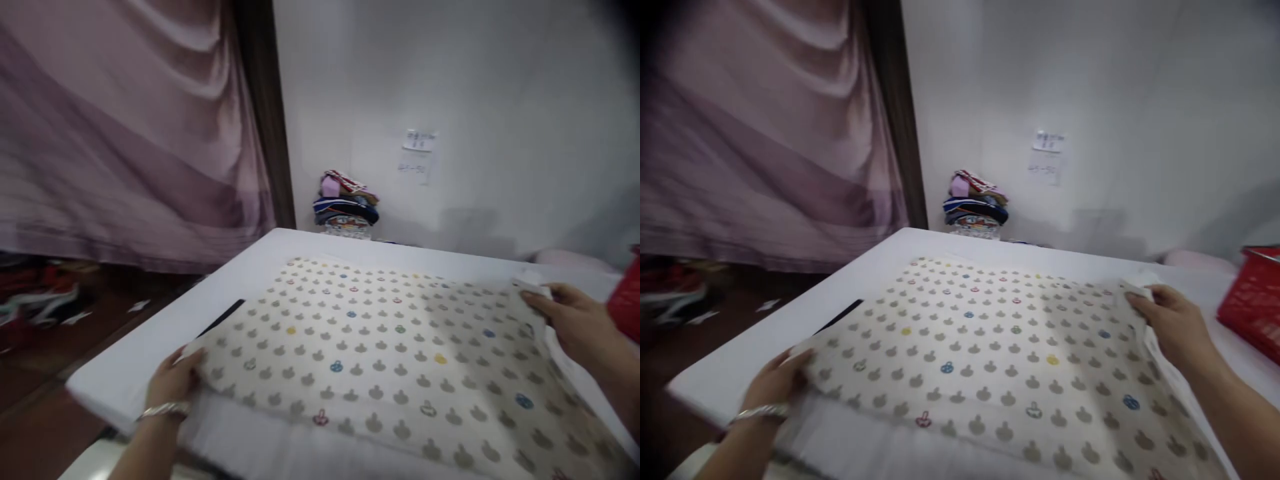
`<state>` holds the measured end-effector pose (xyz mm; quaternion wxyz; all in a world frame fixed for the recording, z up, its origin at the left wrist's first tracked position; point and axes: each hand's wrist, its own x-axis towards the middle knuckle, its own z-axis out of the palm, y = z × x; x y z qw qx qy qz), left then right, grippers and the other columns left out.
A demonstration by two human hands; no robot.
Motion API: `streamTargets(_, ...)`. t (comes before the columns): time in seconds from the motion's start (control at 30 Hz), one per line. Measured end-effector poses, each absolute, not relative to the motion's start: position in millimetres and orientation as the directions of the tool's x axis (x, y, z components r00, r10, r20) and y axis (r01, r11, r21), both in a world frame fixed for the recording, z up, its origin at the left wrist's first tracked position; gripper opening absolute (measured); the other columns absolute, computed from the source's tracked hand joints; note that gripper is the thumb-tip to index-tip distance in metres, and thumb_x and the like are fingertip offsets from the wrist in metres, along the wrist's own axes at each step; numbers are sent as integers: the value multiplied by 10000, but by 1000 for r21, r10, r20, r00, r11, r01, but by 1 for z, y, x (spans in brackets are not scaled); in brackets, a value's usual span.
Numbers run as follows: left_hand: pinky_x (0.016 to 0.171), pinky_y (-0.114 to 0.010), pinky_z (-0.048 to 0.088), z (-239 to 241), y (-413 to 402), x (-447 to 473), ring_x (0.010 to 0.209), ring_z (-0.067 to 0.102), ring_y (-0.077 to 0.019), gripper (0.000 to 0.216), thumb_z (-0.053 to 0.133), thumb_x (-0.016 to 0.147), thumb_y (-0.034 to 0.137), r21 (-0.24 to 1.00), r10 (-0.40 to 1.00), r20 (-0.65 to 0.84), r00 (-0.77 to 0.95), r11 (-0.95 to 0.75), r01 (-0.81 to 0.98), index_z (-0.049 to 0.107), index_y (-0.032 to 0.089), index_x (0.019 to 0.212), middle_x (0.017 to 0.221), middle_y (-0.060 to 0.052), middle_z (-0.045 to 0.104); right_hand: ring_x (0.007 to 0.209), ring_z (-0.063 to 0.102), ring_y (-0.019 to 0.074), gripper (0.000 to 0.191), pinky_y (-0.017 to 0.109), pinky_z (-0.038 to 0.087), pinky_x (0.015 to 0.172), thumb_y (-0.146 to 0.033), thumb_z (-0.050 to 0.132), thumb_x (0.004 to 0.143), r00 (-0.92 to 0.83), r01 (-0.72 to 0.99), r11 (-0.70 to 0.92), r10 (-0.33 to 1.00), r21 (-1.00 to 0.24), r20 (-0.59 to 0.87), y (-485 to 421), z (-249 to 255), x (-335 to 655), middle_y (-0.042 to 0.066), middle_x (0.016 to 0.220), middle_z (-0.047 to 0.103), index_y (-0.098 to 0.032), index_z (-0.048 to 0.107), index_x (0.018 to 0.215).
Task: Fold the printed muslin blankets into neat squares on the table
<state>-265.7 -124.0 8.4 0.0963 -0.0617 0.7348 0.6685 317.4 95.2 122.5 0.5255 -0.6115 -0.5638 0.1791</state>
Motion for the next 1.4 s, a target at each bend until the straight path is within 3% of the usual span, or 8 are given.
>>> streamTargets(0.13, 469, -219, 428, 4, -134, -267, 440, 519, -90, 422, 685, 594, 51, 950, 227, -301, -926, -12, -312, 557, 157, 983, 571, 56, 555, 505, 448, 121, 246, 264, 328, 477, -347, 699, 547, -42, 252, 296, 954, -921, 296, 96, 134, 158, -12, 573, 509, -202, 554, 683)
streamTargets(0.47, 392, -182, 344, -12, -145, -261, 374, 443, -68, 211, 708, 550, 218, 914, 392, -320, -863, -114, -390, 559, 136, 675, 450, 57, 495, 572, 406, 118, 71, 239, 330, 562, -229, 516, 603, -726, 80, 398, 651, -914, 220, -43, 46, -184, -60, 561, 424, -193, 454, 602)
streamTargets(0.63, 343, -157, 216, -27, -146, -270, 319, 311, -35, 219, 678, 573, 302, 917, 397, -295, -869, -140, -375, 534, 157, 650, 386, 104, 380, 573, 411, 121, 101, 240, 321, 557, -247, 529, 615, -763, 122, 390, 625, -913, 165, -71, 14, -215, -58, 564, 438, -192, 445, 605)
streamTargets(0.83, 409, -180, 328, -28, -149, -270, 414, 443, -73, 279, 657, 599, 395, 888, 428, -305, -851, -196, -417, 533, 171, 711, 504, 57, 516, 567, 400, 118, 65, 233, 331, 547, -234, 516, 652, -651, 8, 446, 682, -895, 334, -54, 46, -198, -57, 591, 427, -194, 468, 671)
streamTargets(0.97, 459, -194, 369, -27, -149, -266, 460, 470, -85, 278, 655, 612, 408, 881, 426, -284, -859, -238, -409, 539, 173, 706, 521, 49, 524, 642, 426, 132, 82, 248, 341, 618, -149, 470, 649, -600, 57, 675, 612, -735, 515, -50, 70, -190, -25, 690, 475, -198, 480, 714)
streamTargets(1.07, 469, -187, 358, -30, -147, -265, 474, 454, -83, 268, 653, 619, 405, 912, 388, -218, -896, -244, -328, 554, 165, 686, 507, 52, 503, 682, 447, 147, 126, 263, 337, 635, -110, 462, 614, -751, 137, 762, 497, -633, 435, -60, 60, -201, 3, 735, 509, -194, 499, 700)
streamTargets(1.23, 473, -184, 339, -35, -149, -266, 498, 442, -84, 283, 623, 646, 427, 943, 342, -148, -928, -234, -237, 588, 153, 708, 528, 44, 509, 671, 508, 151, 63, 258, 374, 628, -153, 496, 648, -835, 202, 550, 530, -811, 151, -78, 31, -219, 1, 680, 571, -184, 542, 677)
streamTargets(1.4, 488, -190, 346, -34, -150, -264, 506, 439, -84, 287, 602, 659, 435, 942, 341, -138, -930, -246, -230, 574, 155, 711, 544, 46, 506, 657, 528, 149, 99, 258, 405, 631, -224, 523, 659, -827, 65, 351, 543, -934, 147, -74, 23, -211, -9, 679, 592, -178, 580, 726)
